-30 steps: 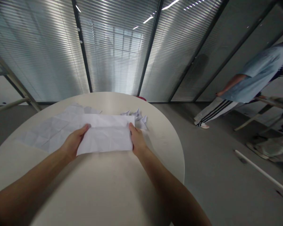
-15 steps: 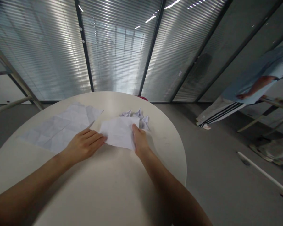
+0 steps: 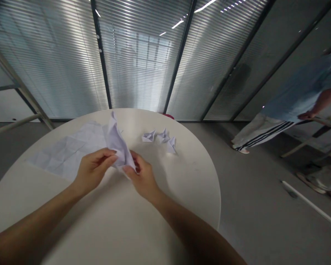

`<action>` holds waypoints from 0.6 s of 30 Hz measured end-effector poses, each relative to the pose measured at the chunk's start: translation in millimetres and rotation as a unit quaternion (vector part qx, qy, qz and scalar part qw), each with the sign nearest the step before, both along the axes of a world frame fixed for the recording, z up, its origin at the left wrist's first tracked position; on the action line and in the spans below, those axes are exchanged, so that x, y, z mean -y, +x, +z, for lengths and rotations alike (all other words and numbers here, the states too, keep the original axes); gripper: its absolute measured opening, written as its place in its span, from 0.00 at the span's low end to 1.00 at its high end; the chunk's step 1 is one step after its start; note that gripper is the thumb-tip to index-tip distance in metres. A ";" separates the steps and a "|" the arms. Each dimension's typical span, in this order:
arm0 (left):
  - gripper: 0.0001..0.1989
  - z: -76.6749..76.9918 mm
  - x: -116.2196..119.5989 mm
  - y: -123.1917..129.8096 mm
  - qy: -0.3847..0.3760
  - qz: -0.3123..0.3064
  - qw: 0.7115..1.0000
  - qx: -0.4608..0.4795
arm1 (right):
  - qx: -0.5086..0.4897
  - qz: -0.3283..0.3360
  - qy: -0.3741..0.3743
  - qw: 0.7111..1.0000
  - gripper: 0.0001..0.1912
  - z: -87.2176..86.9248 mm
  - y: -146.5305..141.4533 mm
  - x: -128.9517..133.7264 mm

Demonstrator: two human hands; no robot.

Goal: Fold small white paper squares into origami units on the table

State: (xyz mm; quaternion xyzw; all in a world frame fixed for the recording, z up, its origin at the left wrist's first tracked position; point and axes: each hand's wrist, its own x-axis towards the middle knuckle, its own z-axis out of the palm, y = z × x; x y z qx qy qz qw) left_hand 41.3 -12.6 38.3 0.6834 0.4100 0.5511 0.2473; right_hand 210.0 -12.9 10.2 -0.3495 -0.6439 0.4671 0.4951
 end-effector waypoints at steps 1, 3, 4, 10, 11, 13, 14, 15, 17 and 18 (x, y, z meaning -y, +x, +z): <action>0.04 1.5 -3.2 -5.1 -0.021 0.011 0.999 0.046 | -0.005 -0.015 -0.021 1.000 0.17 -1.7 4.2 -6.3; 0.04 5.2 -11.1 -19.3 -0.055 0.019 0.987 0.150 | 0.006 -0.084 -0.036 0.996 0.14 -5.1 15.7 -21.4; 0.05 7.2 -15.5 -27.9 -0.065 0.015 0.978 0.200 | 0.003 -0.132 -0.035 0.991 0.13 -6.6 22.5 -29.2; 0.09 10.7 -37.5 -70.5 -0.153 0.132 0.939 0.280 | -0.133 -0.264 -0.107 0.949 0.13 -3.4 59.3 -59.5; 0.09 10.0 -38.7 -72.1 -0.168 0.138 0.936 0.276 | -0.137 -0.269 -0.120 0.946 0.13 -1.2 62.7 -60.9; 0.09 9.3 -39.4 -71.1 -0.201 0.137 0.931 0.274 | -0.138 -0.266 -0.142 0.944 0.14 2.8 66.8 -62.1; 0.09 9.5 -39.1 -69.8 -0.216 0.130 0.928 0.275 | -0.139 -0.258 -0.149 0.944 0.14 4.1 67.7 -62.2; 0.09 10.2 -38.9 -68.8 -0.227 0.126 0.924 0.279 | -0.142 -0.249 -0.154 0.946 0.14 4.8 68.1 -62.1; 0.09 12.5 -39.1 -70.6 -0.233 0.133 0.919 0.289 | -0.148 -0.228 -0.156 0.950 0.14 4.3 67.8 -61.9; 0.08 13.9 -39.6 -74.0 -0.225 0.147 0.918 0.292 | -0.149 -0.219 -0.158 0.951 0.14 3.5 67.3 -61.6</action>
